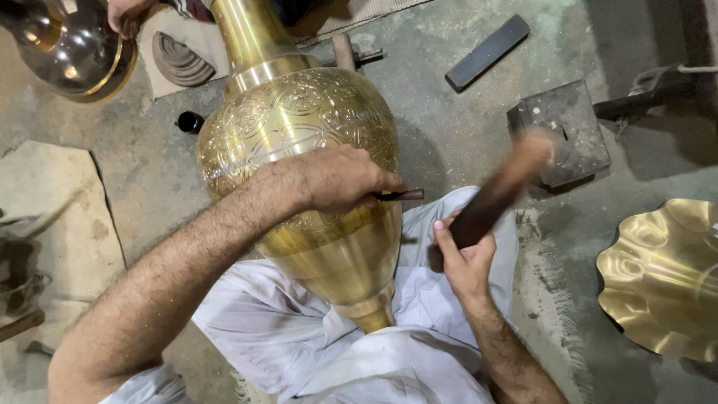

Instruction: The person sits cross-legged on the floor with a large brass vase held between their legs. They hold a small chisel against the vase's engraved surface and repeatedly strike it with a wooden mallet, working the patterned decoration across different areas of the vessel.

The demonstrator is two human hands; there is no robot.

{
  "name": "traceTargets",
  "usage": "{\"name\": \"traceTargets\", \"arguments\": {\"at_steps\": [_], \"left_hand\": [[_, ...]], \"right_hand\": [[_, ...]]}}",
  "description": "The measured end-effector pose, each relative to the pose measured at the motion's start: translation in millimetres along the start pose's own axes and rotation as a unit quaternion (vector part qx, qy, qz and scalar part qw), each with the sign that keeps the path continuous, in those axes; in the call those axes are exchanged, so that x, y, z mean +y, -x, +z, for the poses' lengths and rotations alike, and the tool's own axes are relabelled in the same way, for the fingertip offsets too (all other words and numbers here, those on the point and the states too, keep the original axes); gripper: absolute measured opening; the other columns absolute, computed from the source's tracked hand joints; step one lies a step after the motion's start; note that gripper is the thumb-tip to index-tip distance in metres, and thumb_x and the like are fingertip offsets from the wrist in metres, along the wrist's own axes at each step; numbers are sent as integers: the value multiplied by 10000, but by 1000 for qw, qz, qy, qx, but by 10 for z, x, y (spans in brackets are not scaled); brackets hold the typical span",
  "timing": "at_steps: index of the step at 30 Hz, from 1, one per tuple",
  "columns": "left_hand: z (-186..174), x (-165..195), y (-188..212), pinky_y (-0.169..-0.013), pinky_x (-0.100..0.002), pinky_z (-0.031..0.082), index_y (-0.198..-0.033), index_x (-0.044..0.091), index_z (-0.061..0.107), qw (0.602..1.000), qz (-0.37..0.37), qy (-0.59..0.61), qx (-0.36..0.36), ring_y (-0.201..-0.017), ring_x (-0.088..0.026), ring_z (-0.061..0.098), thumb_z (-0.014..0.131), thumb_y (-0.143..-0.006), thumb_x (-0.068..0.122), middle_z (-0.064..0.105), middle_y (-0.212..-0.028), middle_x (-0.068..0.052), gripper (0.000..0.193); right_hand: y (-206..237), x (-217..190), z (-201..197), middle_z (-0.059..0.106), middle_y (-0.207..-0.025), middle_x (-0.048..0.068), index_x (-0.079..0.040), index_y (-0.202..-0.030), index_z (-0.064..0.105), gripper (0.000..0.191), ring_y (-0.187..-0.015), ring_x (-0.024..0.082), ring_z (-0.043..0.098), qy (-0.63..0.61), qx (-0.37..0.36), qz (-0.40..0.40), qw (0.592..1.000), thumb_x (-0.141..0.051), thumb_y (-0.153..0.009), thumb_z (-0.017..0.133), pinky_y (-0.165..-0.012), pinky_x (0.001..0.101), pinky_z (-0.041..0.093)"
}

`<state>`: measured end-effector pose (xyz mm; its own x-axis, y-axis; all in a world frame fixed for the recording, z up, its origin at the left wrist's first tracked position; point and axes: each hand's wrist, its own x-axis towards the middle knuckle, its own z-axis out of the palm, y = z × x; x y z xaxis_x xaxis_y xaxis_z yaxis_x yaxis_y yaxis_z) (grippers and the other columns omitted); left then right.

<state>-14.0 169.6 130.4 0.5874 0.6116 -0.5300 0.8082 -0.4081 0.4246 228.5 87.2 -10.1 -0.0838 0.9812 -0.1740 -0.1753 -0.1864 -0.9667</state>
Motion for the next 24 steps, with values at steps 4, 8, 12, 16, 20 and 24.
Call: {"name": "traceTargets", "arguments": {"at_steps": [4, 8, 12, 16, 20, 24], "left_hand": [[48, 47, 60, -755, -375, 621, -1426, 317, 564, 998, -63, 8, -16, -769, -157, 744, 596, -999, 236, 775, -907, -15, 436], [111, 43, 215, -602, -324, 635, -1418, 288, 561, 992, -105, 65, 20, -655, -110, 709, 580, -1004, 268, 748, -862, -14, 415], [212, 35, 345, -587, -343, 633, -1368, 240, 595, 989, -81, 54, 108, -661, -149, 711, 620, -987, 252, 750, -821, -48, 383], [335, 30, 537, -687, -407, 632, -1352, 147, 577, 953, -32, 137, 268, -731, -261, 760, 655, -990, 171, 765, -880, -105, 371], [463, 83, 648, -716, -462, 612, -1321, 109, 567, 924, -24, 164, 346, -830, -355, 750, 664, -973, 113, 748, -938, -159, 361], [583, 151, 679, -724, -465, 611, -1270, 113, 590, 913, -72, 171, 364, -864, -378, 747, 686, -997, 125, 752, -972, -167, 289]], "right_hand": [[-67, 5, -94, 657, -944, 16, -6, -1119, 583, 264, -838, 79, 619, 145, -66, -28, 987, -60, -930, 759, -688, 232, 526], [-184, -46, -226, 659, -916, 30, -6, -1110, 576, 275, -818, 95, 640, 164, -86, -19, 983, -60, -920, 769, -691, 242, 538], [-364, -142, -331, 685, -943, 9, -14, -1085, 590, 247, -856, 92, 675, 124, -74, -24, 989, -53, -910, 758, -741, 241, 570], [-526, -388, -370, 665, -940, 32, 2, -1108, 624, 295, -876, 130, 626, 213, -125, -155, 957, -26, -875, 802, -792, 292, 519], [-612, -763, -282, 649, -914, 63, -30, -1102, 641, 300, -832, 138, 592, 240, -138, -172, 945, -54, -871, 830, -740, 292, 483], [-810, -1184, -247, 720, -824, 122, -57, -1091, 696, 305, -735, 239, 695, 519, -216, -260, 785, -80, -824, 843, -666, 362, 513]]}}
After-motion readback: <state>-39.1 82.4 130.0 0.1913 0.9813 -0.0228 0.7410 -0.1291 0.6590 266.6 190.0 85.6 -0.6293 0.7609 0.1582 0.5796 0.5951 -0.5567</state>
